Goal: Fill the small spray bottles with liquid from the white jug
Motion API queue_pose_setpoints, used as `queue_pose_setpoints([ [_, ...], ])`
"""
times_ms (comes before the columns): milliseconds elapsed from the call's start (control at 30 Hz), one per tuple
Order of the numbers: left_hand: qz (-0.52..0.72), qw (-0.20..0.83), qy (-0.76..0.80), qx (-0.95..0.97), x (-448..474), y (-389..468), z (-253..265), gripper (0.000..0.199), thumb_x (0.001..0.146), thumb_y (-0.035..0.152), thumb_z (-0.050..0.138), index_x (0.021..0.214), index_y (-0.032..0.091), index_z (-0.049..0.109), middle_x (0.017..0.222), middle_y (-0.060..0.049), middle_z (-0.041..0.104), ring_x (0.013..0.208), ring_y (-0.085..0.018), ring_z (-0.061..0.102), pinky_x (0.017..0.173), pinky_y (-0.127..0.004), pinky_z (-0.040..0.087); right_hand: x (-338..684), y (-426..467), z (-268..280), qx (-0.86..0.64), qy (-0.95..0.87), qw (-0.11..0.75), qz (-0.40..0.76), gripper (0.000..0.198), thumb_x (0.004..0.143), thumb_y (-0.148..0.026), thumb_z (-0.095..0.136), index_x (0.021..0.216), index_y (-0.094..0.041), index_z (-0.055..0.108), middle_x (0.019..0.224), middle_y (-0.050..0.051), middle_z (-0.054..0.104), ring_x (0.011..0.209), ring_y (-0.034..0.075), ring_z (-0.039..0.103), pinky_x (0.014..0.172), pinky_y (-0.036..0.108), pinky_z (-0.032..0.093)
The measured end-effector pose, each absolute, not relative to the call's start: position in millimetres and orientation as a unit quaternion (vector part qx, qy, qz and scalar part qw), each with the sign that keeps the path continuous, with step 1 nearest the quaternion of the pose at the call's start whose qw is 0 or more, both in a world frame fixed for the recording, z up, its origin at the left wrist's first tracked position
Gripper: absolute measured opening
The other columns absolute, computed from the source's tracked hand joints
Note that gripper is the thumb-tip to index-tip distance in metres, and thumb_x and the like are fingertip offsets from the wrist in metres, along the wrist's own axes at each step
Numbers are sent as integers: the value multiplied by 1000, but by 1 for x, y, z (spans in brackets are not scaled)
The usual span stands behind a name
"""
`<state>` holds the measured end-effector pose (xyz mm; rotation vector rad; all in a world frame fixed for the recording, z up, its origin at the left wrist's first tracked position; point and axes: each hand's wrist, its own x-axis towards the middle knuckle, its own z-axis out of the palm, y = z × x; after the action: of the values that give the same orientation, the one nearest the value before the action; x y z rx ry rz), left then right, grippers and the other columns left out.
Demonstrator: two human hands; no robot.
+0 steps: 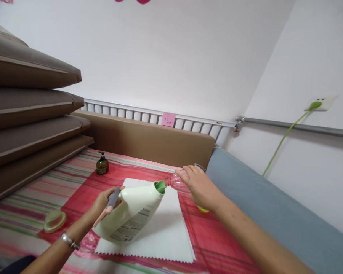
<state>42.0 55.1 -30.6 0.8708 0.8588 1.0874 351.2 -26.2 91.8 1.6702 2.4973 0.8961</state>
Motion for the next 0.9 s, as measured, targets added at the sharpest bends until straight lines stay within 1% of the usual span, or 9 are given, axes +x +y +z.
queue_pose_setpoints([
  [100,483,691,377,383,43,61,-38,36,64,38,64,86,11,69,47,3,57,43,-11,50,43,-20,34,349,-28,96,530,795,18,296,75,59,-1,57,131,-15,41,119,16,52,112,30,46,97,47,35],
  [200,478,700,362,388,45,67,-47,39,65,40,62,91,10,69,51,1,59,48,-13,54,46,-21,37,351,-28,96,527,793,27,304,74,60,-1,56,131,-15,41,121,17,52,113,31,45,97,48,34],
  [433,475,688,358,415,45,73,-56,34,70,37,56,91,13,69,51,2,59,45,-12,50,44,-21,35,353,-28,96,523,788,39,322,77,57,3,51,131,-19,43,124,16,52,115,31,45,97,49,33],
  [533,473,685,363,419,45,72,-55,34,68,36,58,90,13,69,53,1,61,47,-13,53,45,-21,36,349,-29,100,519,789,46,326,76,57,3,51,129,-20,45,124,16,52,115,31,45,97,48,32],
  [633,463,691,366,417,45,70,-55,37,69,40,58,91,13,69,50,2,58,46,-13,51,44,-21,34,344,-28,106,511,789,64,335,74,57,2,53,128,-19,46,124,16,53,114,32,45,97,49,32],
  [733,472,675,358,440,44,68,-55,37,66,37,60,93,12,68,52,2,60,47,-12,52,46,-21,35,340,-27,111,494,789,82,357,72,58,1,54,127,-20,47,121,14,54,114,31,45,97,48,31],
  [800,480,659,356,457,43,66,-55,37,64,34,62,93,13,68,54,2,60,48,-12,52,48,-21,36,335,-25,115,483,788,101,368,70,58,0,56,125,-20,48,120,14,55,113,32,45,97,48,30],
  [900,479,656,358,460,42,65,-53,37,64,37,61,91,13,69,55,1,61,50,-13,53,49,-22,36,327,-23,121,467,788,134,379,68,57,-3,60,123,-20,51,120,16,55,113,33,46,97,49,29],
])
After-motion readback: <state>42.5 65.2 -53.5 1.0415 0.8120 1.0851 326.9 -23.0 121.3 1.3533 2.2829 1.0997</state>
